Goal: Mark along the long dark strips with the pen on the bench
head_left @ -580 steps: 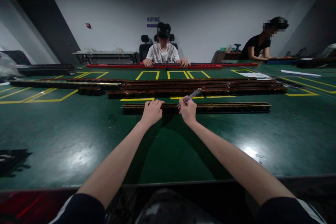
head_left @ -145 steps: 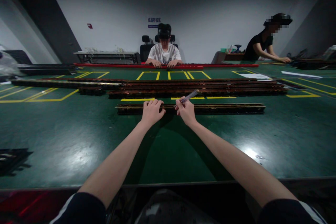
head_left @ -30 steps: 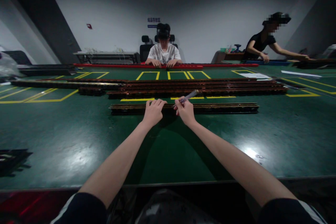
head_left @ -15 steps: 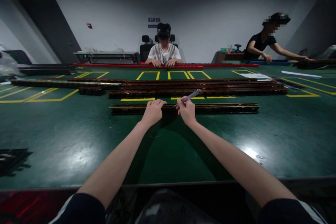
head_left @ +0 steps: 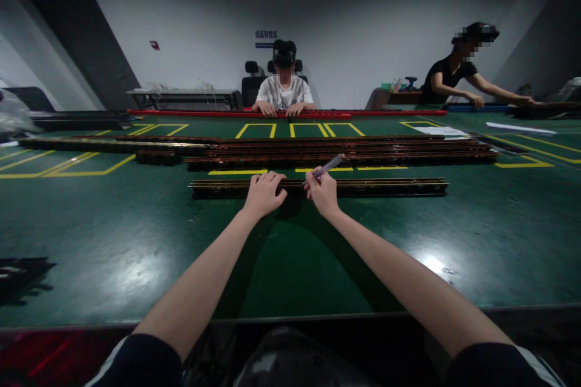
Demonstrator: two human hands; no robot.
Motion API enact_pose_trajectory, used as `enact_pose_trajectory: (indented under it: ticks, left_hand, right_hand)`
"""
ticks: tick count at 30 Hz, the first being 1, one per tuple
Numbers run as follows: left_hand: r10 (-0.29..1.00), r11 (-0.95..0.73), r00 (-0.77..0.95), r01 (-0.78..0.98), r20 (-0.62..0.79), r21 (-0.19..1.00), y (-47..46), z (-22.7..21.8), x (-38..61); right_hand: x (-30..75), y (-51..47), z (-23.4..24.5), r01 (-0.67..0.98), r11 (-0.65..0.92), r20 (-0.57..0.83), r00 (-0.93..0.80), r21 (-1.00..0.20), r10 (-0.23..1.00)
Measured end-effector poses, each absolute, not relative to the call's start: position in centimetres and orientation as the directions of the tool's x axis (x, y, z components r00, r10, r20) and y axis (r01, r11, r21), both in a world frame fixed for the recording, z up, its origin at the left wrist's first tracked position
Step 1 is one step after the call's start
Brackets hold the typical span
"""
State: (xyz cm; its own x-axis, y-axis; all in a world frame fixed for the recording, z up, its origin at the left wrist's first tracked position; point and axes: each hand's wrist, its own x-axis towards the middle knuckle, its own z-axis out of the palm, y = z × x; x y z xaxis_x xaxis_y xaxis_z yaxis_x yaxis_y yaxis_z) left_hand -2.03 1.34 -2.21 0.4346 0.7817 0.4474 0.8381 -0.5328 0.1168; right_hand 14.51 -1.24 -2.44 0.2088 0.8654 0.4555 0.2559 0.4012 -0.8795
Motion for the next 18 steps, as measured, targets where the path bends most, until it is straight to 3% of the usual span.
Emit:
enact_pose_trajectory:
  ticks: [18]
  left_hand:
    - [0.794, -0.510, 0.420, 0.854, 0.439, 0.105, 1.33, -2.21, -1.97]
  right_hand:
    - [14.53, -1.40, -2.37, 0.231, 0.402, 0.447, 0.196, -0.886, 0.873]
